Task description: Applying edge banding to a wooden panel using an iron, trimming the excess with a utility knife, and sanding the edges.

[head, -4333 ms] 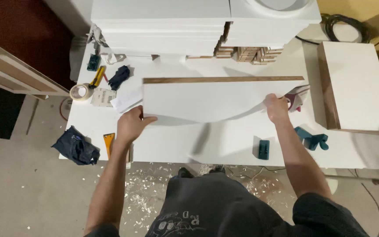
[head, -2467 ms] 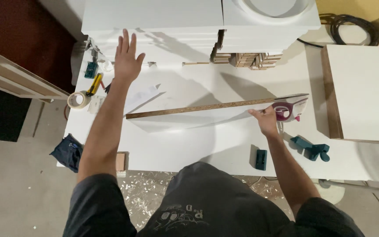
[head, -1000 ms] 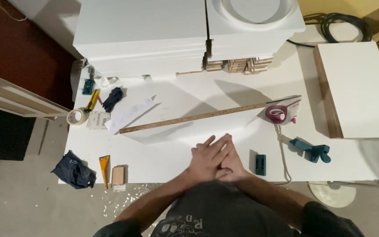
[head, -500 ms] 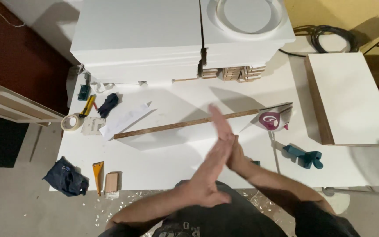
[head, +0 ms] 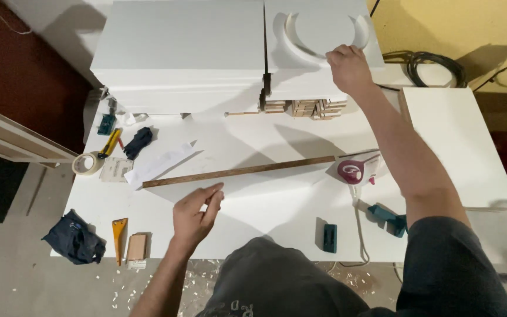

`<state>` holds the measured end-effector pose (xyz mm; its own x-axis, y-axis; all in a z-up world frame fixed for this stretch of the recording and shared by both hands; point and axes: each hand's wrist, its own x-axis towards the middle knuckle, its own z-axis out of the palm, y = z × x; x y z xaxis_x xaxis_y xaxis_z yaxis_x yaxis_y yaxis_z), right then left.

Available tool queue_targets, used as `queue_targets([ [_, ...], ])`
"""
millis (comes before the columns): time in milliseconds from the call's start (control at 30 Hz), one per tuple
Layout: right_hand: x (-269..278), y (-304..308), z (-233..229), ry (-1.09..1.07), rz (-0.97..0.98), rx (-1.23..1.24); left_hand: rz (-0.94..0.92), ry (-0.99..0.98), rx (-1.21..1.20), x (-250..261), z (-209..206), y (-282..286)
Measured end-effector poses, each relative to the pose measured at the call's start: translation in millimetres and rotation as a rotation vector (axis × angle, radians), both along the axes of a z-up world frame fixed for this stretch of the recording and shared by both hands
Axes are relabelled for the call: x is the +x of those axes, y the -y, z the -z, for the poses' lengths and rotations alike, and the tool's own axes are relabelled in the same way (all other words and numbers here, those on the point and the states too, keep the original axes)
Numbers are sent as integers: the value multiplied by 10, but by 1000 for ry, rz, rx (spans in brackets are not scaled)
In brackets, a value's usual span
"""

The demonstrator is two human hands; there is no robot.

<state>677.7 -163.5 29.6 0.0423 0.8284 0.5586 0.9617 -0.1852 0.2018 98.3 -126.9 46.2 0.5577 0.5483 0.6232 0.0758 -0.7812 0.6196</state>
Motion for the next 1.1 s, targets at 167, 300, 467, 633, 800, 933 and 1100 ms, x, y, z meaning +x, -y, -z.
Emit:
queue_targets([
  [167, 402, -285, 228, 106, 218, -332, 87, -7, -205, -176, 204, 143],
  [300, 376, -357, 55, 283, 276, -451, -27, -131, -340, -227, 333, 177],
  [467, 191, -338, -321, -553, 392, -318, -6, -100, -429, -183, 363, 208],
  [633, 168, -224, -429, -397, 135, -90, 17, -158, -422, -126, 389, 183],
  [800, -727, 130, -951, 179, -139, 398, 53, -178, -372, -93, 222, 127],
  [933, -2255, 715, -1206, 237, -150, -14, -16, 0, 382, -31, -250, 163],
  [1100, -3045, 1181, -698, -42, -673, 30, -109, -74, 748, 35, -484, 167],
])
